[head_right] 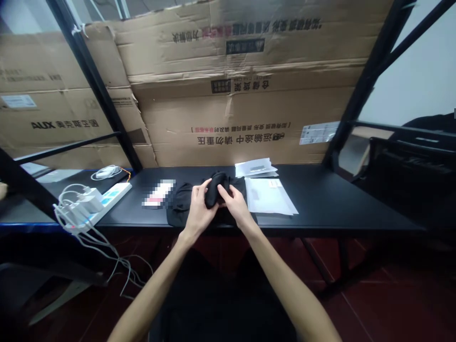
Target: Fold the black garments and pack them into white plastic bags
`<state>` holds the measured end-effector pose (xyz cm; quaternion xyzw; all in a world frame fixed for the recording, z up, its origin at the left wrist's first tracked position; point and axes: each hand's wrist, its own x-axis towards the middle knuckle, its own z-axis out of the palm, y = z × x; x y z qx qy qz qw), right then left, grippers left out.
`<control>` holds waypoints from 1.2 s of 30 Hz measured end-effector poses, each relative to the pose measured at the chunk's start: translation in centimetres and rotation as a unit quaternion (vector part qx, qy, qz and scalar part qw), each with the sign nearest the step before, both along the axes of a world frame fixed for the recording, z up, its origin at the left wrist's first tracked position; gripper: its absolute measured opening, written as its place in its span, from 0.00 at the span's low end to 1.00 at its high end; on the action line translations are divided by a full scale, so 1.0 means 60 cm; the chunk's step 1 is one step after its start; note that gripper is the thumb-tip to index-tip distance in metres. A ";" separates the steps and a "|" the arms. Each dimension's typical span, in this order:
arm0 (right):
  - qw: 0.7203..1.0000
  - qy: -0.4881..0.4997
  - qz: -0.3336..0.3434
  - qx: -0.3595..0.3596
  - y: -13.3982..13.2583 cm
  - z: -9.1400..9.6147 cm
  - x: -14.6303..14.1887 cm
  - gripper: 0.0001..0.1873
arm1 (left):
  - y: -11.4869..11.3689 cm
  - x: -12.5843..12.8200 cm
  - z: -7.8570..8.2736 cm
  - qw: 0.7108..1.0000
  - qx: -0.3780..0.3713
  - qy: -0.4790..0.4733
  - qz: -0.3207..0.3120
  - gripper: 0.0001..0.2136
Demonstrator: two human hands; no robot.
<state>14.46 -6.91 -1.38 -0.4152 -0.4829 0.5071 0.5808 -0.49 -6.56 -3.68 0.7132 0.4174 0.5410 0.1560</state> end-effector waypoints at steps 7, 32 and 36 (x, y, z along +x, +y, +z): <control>1.000 -0.009 0.016 -0.023 0.019 0.010 0.039 0.18 | 0.002 -0.019 0.023 0.995 -0.092 -0.019 -0.031 0.16; 0.727 -0.676 -0.108 0.045 0.056 0.005 0.142 0.20 | 0.041 -0.099 0.049 0.951 -0.248 0.129 0.136 0.20; 0.719 -0.683 -0.125 0.032 0.053 0.005 0.132 0.21 | 0.040 -0.093 0.047 0.950 -0.235 0.152 0.142 0.23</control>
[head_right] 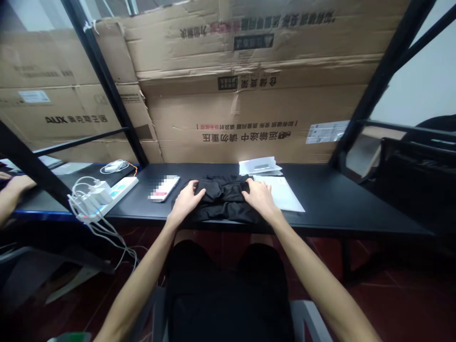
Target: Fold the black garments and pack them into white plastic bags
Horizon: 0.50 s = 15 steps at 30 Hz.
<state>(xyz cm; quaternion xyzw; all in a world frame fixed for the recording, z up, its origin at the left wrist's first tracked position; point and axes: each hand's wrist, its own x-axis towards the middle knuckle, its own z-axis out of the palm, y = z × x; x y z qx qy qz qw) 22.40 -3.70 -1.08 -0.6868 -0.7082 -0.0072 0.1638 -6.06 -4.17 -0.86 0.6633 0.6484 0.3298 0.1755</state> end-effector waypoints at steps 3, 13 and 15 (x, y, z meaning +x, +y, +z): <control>1.000 0.018 -0.010 -0.007 0.003 0.005 -0.001 0.20 | 0.009 0.002 -0.001 0.999 -0.014 -0.030 0.004 0.24; 0.999 -0.005 -0.025 0.020 0.007 0.002 0.018 0.21 | 0.030 0.022 -0.007 0.998 0.003 -0.063 -0.019 0.23; 0.999 -0.014 -0.026 0.019 0.005 -0.003 0.016 0.21 | 0.023 0.028 -0.012 0.999 0.030 -0.018 -0.006 0.23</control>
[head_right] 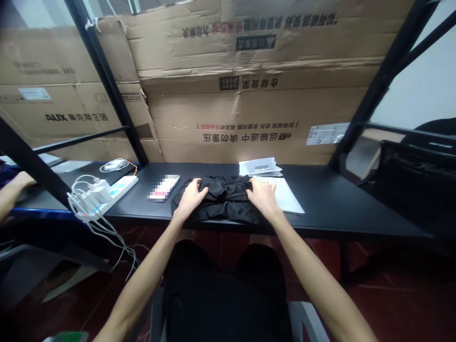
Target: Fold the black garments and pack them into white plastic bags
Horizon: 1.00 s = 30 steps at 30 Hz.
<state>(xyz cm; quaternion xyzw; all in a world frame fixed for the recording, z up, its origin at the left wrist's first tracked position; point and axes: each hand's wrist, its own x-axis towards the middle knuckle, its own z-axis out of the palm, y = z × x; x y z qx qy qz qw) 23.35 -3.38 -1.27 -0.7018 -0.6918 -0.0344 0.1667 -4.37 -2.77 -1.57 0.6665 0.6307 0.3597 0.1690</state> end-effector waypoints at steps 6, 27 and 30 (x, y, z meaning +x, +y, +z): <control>1.000 -0.024 -0.003 0.016 -0.004 -0.002 -0.008 0.20 | -0.041 0.057 -0.012 0.980 0.135 0.132 -0.057 0.29; 1.000 -0.013 -0.017 0.015 0.018 0.003 0.012 0.13 | -0.010 -0.106 0.016 0.986 0.081 0.097 0.106 0.21; 0.999 -0.022 -0.013 0.022 0.021 -0.003 0.012 0.11 | -0.008 -0.116 0.000 0.973 0.058 0.201 0.102 0.20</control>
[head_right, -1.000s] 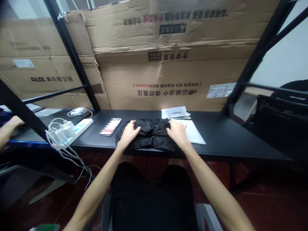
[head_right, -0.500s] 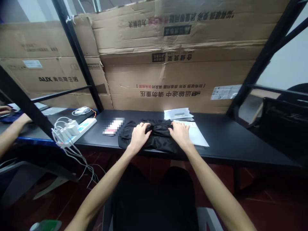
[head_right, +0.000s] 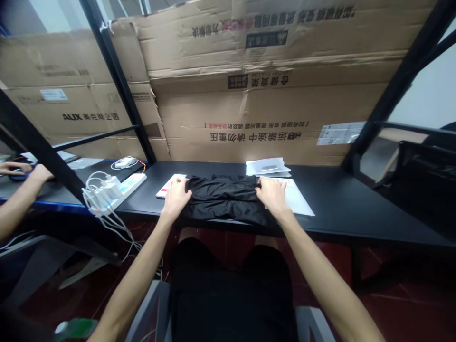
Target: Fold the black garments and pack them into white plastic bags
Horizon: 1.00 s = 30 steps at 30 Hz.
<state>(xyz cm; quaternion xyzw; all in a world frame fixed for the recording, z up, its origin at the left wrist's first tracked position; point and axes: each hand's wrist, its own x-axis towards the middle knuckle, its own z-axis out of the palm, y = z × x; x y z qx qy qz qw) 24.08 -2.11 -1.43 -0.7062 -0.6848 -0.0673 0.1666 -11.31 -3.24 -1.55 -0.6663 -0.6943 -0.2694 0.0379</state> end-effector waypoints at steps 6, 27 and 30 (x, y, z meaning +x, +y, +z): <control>0.999 0.006 0.027 0.031 0.002 0.001 -0.001 0.10 | 0.043 0.003 0.002 0.998 -0.007 -0.020 -0.067 0.21; 0.953 0.057 0.296 0.032 -0.161 -0.014 0.079 0.11 | -0.074 -0.099 -0.008 0.958 0.015 -0.039 -0.285 0.24; 0.948 0.042 0.315 -0.010 -0.167 -0.008 0.083 0.15 | -0.082 -0.101 0.000 0.951 -0.007 -0.011 -0.308 0.24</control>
